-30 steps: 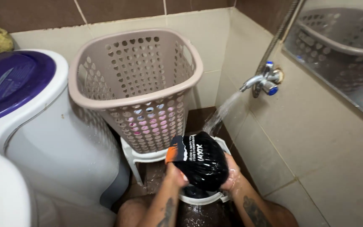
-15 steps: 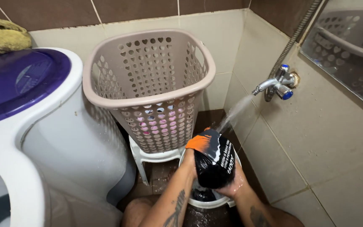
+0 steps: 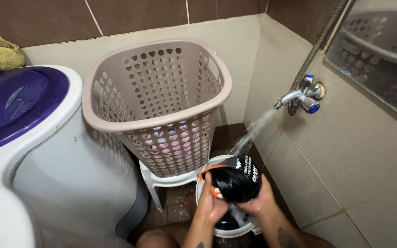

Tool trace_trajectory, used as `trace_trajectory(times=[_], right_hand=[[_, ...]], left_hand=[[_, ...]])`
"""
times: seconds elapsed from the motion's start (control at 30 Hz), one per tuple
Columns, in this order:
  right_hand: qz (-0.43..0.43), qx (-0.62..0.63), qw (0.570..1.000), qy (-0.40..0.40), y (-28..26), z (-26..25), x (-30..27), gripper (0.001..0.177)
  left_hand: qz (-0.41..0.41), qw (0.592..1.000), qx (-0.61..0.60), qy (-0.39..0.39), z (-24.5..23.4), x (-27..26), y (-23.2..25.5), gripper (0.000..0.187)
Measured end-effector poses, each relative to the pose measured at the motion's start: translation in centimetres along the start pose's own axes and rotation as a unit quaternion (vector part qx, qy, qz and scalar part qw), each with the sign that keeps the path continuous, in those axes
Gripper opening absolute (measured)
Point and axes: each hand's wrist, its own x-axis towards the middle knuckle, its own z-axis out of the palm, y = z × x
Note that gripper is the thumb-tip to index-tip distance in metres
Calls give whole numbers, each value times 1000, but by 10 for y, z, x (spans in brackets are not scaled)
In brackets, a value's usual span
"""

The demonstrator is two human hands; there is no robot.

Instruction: Hand-washing laundry in a bucket and operating a semi-automatic washing machine in a bathroom.

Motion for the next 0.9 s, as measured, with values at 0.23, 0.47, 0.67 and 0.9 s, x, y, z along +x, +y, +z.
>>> trace_trajectory(times=[0.23, 0.47, 0.67, 0.9], right_hand=[[-221, -149, 962, -68, -41, -37, 41, 21], [-502, -499, 683, -182, -36, 52, -42, 31], [-620, -683, 361, -134, -21, 97, -84, 35], [-592, -731, 96, -325, 16, 17, 1, 8]], left_hand=[[-126, 983, 6, 135, -31, 54, -3, 65], [-310, 948, 57, 41, -20, 111, 19, 41], [-365, 862, 305, -174, -48, 155, 19, 39], [-400, 562, 675, -261, 26, 149, -4, 41]])
